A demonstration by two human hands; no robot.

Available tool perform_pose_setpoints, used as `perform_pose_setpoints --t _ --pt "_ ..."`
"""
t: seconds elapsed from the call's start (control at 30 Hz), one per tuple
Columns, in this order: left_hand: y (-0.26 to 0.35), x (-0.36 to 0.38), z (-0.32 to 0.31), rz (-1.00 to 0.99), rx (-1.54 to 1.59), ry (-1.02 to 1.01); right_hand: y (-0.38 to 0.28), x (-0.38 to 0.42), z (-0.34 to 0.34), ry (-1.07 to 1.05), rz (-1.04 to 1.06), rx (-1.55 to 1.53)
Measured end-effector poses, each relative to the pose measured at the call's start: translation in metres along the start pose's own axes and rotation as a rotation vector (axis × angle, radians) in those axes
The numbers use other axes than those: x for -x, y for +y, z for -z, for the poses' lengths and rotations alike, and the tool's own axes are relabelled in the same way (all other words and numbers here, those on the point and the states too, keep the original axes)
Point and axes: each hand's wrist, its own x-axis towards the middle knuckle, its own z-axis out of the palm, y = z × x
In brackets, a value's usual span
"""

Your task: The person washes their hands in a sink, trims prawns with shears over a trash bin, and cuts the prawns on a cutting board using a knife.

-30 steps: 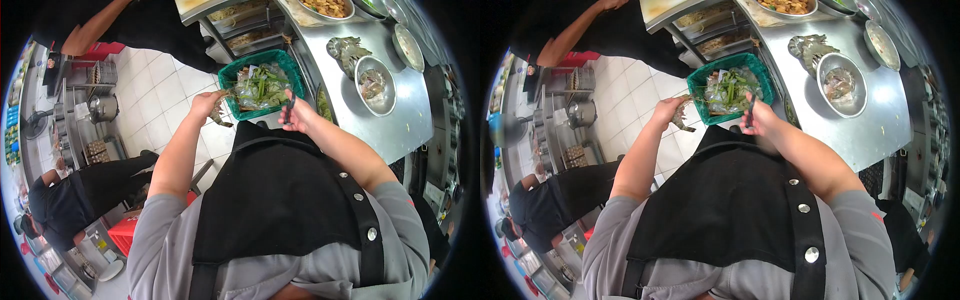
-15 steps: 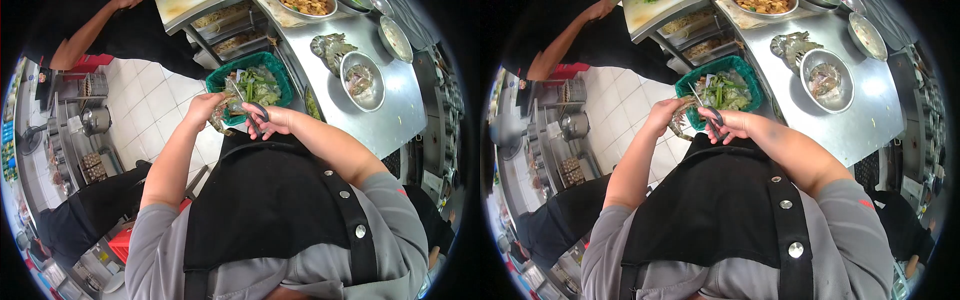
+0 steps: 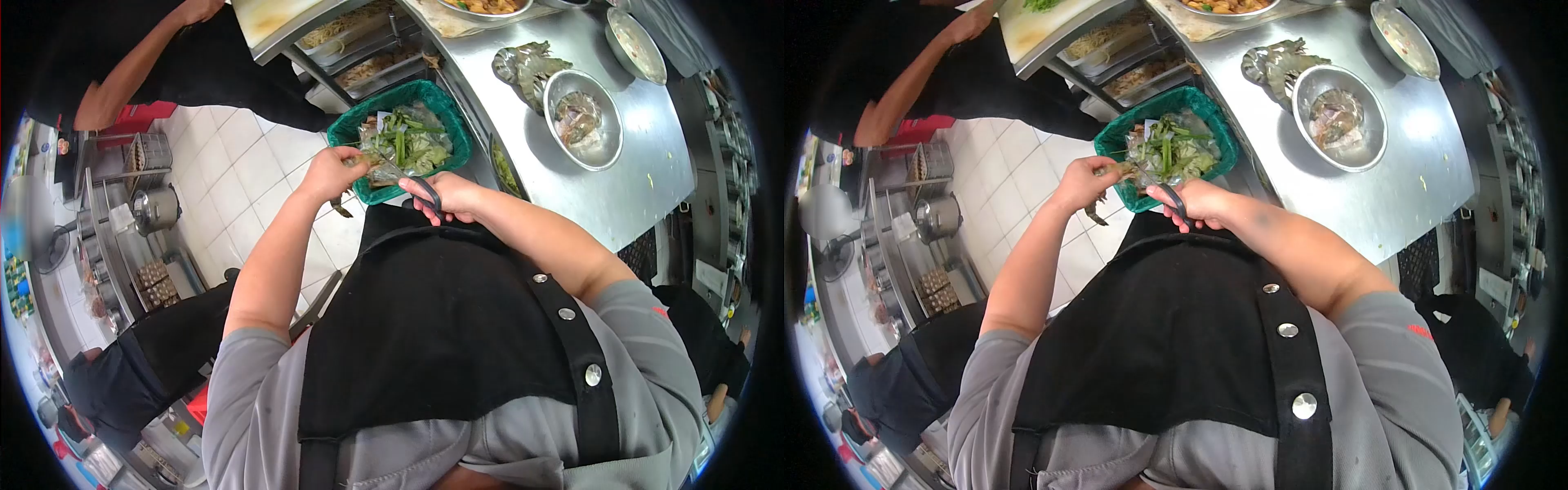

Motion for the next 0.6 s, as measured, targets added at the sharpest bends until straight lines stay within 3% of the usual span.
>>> perform_pose_setpoints --t 0.07,0.23,0.3,0.37,0.47,0.57,0.6 --pt "0.0 -0.007 -0.001 0.038 0.016 -0.038 0.001 0.004 0.001 0.05 -0.018 0.046" --pt "0.009 -0.013 0.005 0.093 0.055 -0.061 0.03 -0.004 0.008 0.053 -0.013 -0.165" --pt "0.025 -0.019 0.016 -0.026 0.039 -0.01 0.032 0.011 0.018 0.056 -0.016 -0.132" --pt "0.061 -0.022 0.027 -0.033 0.204 -0.006 0.014 0.053 0.028 0.038 0.034 0.106" --pt "0.137 -0.028 0.035 -0.215 0.128 -0.005 0.003 0.1 0.039 0.059 0.143 0.329" --pt "0.211 -0.046 0.017 -0.475 0.009 -0.044 0.006 0.138 0.049 0.21 0.323 0.588" --pt "0.241 -0.048 0.007 -0.469 -0.056 -0.06 0.006 0.154 0.049 0.221 0.321 0.554"
